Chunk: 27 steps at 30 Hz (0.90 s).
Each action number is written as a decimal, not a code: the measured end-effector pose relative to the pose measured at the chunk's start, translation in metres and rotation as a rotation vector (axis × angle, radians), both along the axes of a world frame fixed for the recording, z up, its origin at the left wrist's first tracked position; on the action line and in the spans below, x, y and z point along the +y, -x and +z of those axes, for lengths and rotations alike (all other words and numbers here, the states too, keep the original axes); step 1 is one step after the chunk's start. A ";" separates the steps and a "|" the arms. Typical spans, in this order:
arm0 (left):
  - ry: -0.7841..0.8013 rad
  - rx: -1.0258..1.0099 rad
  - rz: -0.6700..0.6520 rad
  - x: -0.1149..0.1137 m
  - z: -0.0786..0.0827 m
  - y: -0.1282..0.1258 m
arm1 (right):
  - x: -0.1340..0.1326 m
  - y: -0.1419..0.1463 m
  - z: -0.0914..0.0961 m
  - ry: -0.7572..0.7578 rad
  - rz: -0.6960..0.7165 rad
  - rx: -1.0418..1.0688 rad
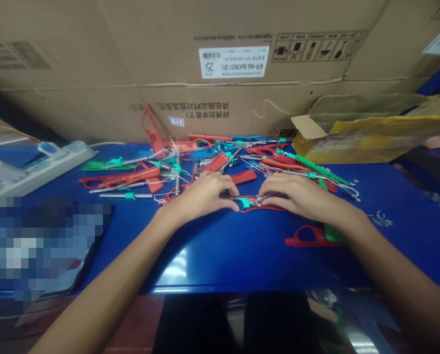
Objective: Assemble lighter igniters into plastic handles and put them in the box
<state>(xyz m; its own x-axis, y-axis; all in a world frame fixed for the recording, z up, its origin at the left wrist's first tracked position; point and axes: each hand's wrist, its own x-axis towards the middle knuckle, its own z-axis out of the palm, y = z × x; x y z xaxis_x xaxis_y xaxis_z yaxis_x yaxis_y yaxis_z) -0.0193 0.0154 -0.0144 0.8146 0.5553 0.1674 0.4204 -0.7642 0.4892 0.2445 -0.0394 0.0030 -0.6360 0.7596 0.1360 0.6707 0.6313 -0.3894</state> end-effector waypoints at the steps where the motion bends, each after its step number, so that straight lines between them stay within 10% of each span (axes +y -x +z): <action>1: 0.005 0.001 -0.002 0.000 0.000 0.000 | 0.000 0.001 0.000 0.005 0.004 0.004; 27: 0.049 0.097 0.021 -0.004 0.008 0.001 | -0.005 0.003 -0.001 -0.033 -0.078 -0.110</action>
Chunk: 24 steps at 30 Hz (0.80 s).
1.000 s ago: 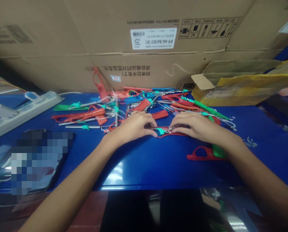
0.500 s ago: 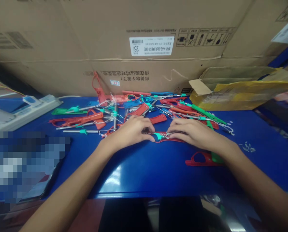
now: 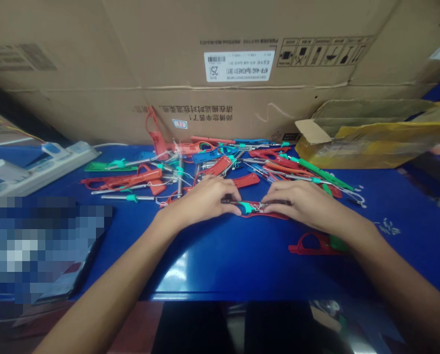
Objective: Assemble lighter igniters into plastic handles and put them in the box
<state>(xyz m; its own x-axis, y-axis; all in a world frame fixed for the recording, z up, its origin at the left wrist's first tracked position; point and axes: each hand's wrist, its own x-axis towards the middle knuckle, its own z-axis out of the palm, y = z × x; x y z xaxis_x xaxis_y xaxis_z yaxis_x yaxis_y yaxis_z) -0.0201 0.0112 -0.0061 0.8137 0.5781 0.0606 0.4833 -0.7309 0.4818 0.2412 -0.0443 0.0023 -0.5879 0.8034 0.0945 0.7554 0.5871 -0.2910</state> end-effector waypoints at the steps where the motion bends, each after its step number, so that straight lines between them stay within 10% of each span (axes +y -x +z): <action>1: 0.001 0.000 0.003 0.000 0.000 0.000 | 0.000 0.000 0.000 -0.025 0.001 -0.020; 24: -0.010 0.027 0.015 -0.002 0.002 -0.001 | 0.002 0.000 -0.002 0.047 0.037 0.074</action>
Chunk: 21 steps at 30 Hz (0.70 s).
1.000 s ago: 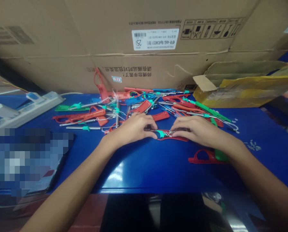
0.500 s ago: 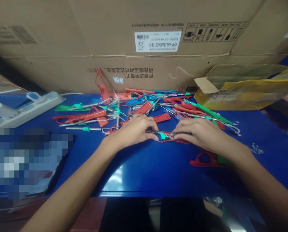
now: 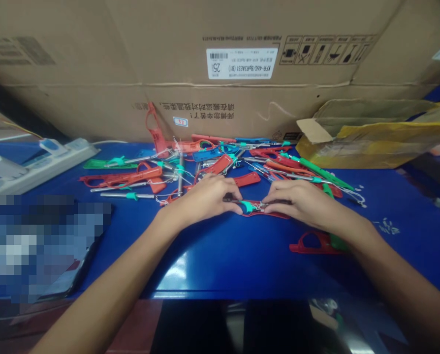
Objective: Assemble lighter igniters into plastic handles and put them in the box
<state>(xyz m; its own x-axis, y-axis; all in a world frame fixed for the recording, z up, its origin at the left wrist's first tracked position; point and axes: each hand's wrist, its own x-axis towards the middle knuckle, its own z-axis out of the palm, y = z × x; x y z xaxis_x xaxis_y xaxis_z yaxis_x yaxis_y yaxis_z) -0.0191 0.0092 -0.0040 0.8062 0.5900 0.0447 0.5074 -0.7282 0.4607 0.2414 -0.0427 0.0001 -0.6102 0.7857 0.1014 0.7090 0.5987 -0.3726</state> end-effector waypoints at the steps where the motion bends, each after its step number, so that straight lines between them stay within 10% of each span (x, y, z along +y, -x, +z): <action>1: -0.003 -0.002 0.000 0.000 0.000 0.000 | -0.001 0.000 0.000 -0.008 -0.006 -0.014; 21: -0.002 -0.020 0.059 -0.001 -0.003 0.000 | 0.003 -0.005 0.000 -0.123 0.026 -0.046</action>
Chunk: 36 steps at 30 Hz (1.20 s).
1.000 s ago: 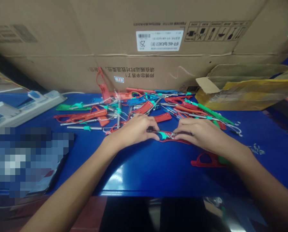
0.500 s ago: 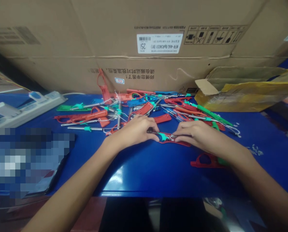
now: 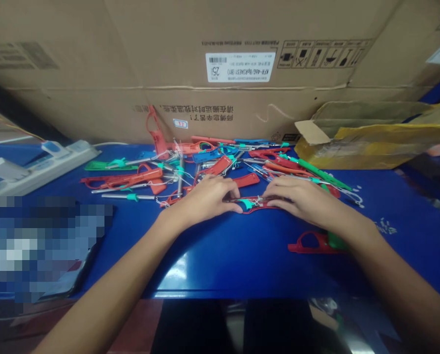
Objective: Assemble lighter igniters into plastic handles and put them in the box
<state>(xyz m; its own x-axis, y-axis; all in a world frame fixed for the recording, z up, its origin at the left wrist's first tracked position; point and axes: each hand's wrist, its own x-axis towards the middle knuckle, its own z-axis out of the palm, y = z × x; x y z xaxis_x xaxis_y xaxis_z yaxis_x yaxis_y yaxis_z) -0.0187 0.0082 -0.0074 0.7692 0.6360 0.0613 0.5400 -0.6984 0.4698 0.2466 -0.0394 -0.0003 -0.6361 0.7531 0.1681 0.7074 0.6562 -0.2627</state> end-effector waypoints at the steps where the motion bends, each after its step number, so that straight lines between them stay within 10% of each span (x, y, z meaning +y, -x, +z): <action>1: -0.001 0.002 0.000 0.000 0.000 0.000 | 0.000 -0.001 0.000 -0.004 0.007 0.003; 36: -0.001 0.003 -0.019 0.000 0.000 0.002 | -0.002 -0.002 -0.005 -0.050 0.004 -0.063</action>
<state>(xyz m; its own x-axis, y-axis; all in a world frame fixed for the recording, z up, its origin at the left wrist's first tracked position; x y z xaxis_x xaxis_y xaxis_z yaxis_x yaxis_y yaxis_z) -0.0212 0.0084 -0.0074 0.7810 0.6216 0.0597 0.5282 -0.7086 0.4680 0.2482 -0.0413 -0.0056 -0.6494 0.7424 0.1651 0.7191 0.6700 -0.1843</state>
